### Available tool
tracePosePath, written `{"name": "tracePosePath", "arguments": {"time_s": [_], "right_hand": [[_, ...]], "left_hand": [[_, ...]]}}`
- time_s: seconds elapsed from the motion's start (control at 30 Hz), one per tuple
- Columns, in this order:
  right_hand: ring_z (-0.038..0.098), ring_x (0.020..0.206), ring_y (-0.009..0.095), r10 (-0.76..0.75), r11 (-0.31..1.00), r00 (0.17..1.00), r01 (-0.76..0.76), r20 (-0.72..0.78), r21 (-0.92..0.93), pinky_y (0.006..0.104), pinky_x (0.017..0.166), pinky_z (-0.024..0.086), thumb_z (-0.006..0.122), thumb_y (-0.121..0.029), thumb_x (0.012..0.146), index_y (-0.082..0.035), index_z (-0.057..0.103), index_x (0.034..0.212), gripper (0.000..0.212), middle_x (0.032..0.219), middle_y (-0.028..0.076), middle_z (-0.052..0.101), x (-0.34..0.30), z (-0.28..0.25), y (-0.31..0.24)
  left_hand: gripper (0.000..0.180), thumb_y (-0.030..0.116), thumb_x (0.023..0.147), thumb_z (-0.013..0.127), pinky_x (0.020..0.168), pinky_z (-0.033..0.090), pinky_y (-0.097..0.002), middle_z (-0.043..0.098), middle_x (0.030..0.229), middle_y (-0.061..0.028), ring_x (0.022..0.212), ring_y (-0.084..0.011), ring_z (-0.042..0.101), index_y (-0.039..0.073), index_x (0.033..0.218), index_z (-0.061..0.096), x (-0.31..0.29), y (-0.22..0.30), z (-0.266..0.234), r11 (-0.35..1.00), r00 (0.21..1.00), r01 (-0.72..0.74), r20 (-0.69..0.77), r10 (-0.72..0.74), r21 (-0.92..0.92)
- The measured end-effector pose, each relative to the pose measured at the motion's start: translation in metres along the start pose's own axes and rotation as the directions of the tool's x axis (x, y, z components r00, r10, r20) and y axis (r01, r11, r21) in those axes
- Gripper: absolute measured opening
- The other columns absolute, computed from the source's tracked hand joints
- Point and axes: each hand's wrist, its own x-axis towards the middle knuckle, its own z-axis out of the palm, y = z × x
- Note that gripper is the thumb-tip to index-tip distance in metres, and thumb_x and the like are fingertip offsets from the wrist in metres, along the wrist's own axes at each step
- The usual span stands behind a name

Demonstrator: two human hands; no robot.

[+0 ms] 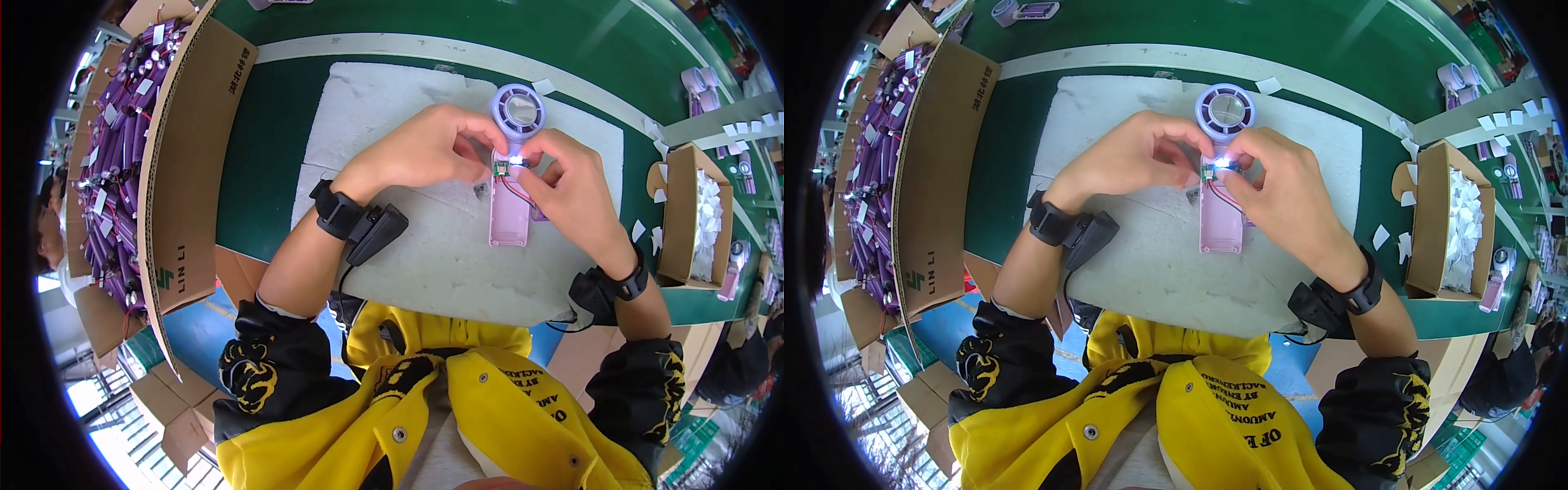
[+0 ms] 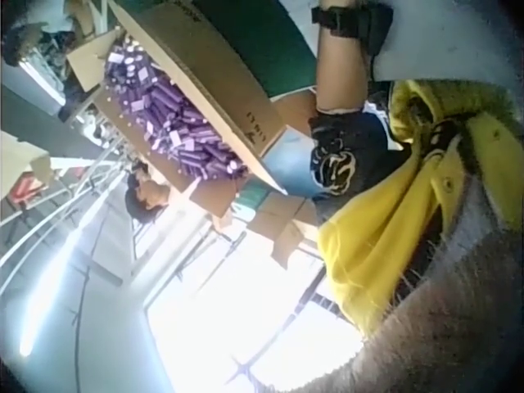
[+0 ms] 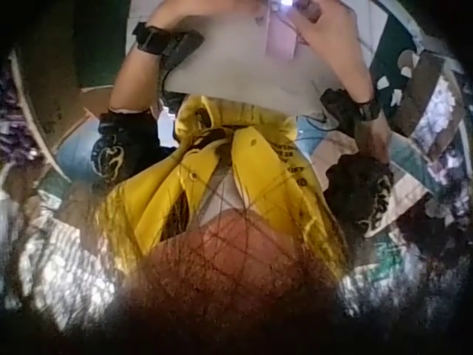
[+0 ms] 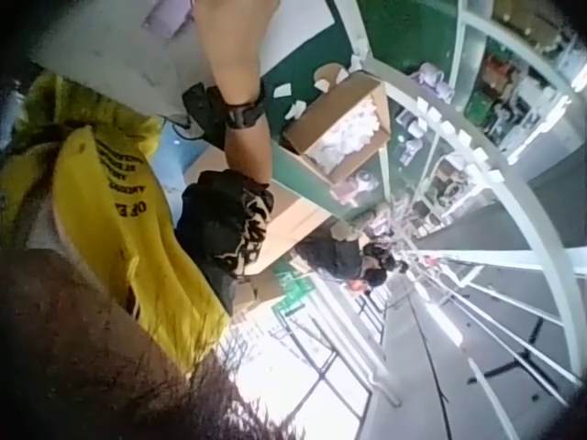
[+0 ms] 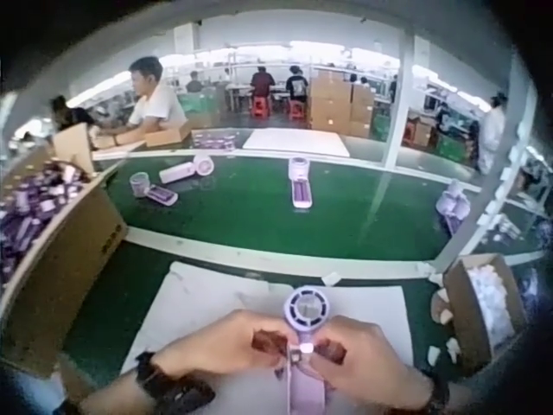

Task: Assembling small handheld fans by inserting internal components like a PCB and batteries into the plastic housing.

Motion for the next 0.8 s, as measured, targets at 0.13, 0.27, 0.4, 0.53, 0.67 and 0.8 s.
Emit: {"name": "tracePosePath", "arguments": {"time_s": [0.13,0.27,0.4,0.53,0.67,0.8], "right_hand": [[0.061,0.053,0.011,-0.028,0.999,1.000,0.028,0.003,-0.027,0.0233,0.047,0.043,0.068,-0.001,0.082,0.002,0.060,0.093,0.013,0.084,0.007,0.063,-0.001,-0.001,-0.001],[0.062,0.054,0.011,-0.031,0.998,0.999,0.030,-0.011,-0.059,0.0236,0.048,0.044,0.069,0.000,0.081,0.002,0.061,0.091,0.012,0.084,0.007,0.063,-0.001,0.000,-0.002],[0.063,0.054,0.012,-0.055,0.994,0.998,0.051,-0.039,-0.092,0.0239,0.048,0.044,0.070,0.001,0.080,0.002,0.061,0.090,0.013,0.084,0.008,0.063,-0.003,0.000,0.000],[0.063,0.054,0.013,-0.123,0.981,0.991,0.113,-0.050,-0.157,0.0244,0.048,0.045,0.071,0.000,0.080,0.002,0.061,0.089,0.014,0.083,0.008,0.064,-0.003,0.001,0.001],[0.062,0.054,0.013,-0.141,0.978,0.987,0.127,-0.073,-0.168,0.0254,0.048,0.045,0.072,-0.001,0.080,0.003,0.061,0.088,0.014,0.082,0.008,0.064,-0.001,0.002,0.004],[0.059,0.052,0.011,-0.026,0.995,0.998,0.020,-0.058,-0.100,0.0254,0.047,0.043,0.071,-0.004,0.083,0.003,0.060,0.085,0.013,0.080,0.007,0.063,0.003,-0.001,0.000]], "left_hand": [[0.028,-0.007,0.081,0.063,0.079,0.052,-0.0260,0.067,0.091,-0.0048,0.080,-0.0111,0.066,0.001,0.108,0.064,0.000,-0.002,-0.001,0.999,1.000,0.009,0.019,-0.009,-0.042],[0.029,-0.008,0.082,0.060,0.079,0.052,-0.0261,0.067,0.090,-0.0052,0.080,-0.0115,0.066,0.001,0.109,0.064,0.001,-0.006,-0.001,0.999,1.000,0.007,0.031,-0.005,-0.044],[0.028,-0.009,0.083,0.059,0.078,0.053,-0.0262,0.067,0.090,-0.0050,0.080,-0.0120,0.066,0.001,0.108,0.064,0.003,-0.006,0.000,0.998,0.999,-0.010,0.035,0.012,-0.060],[0.024,-0.008,0.084,0.060,0.076,0.053,-0.0259,0.067,0.090,-0.0047,0.079,-0.0125,0.065,0.000,0.106,0.064,0.004,-0.005,0.003,0.986,1.000,0.026,0.020,-0.023,-0.162],[0.025,-0.006,0.085,0.060,0.074,0.053,-0.0256,0.068,0.091,-0.0052,0.079,-0.0128,0.064,0.000,0.108,0.067,0.006,-0.008,0.010,0.988,0.997,0.041,-0.051,-0.050,-0.150],[0.026,-0.004,0.086,0.061,0.072,0.052,-0.0254,0.069,0.091,-0.0048,0.079,-0.0118,0.063,0.001,0.110,0.071,0.006,-0.004,0.012,0.996,0.994,0.034,-0.102,-0.042,-0.084]]}}
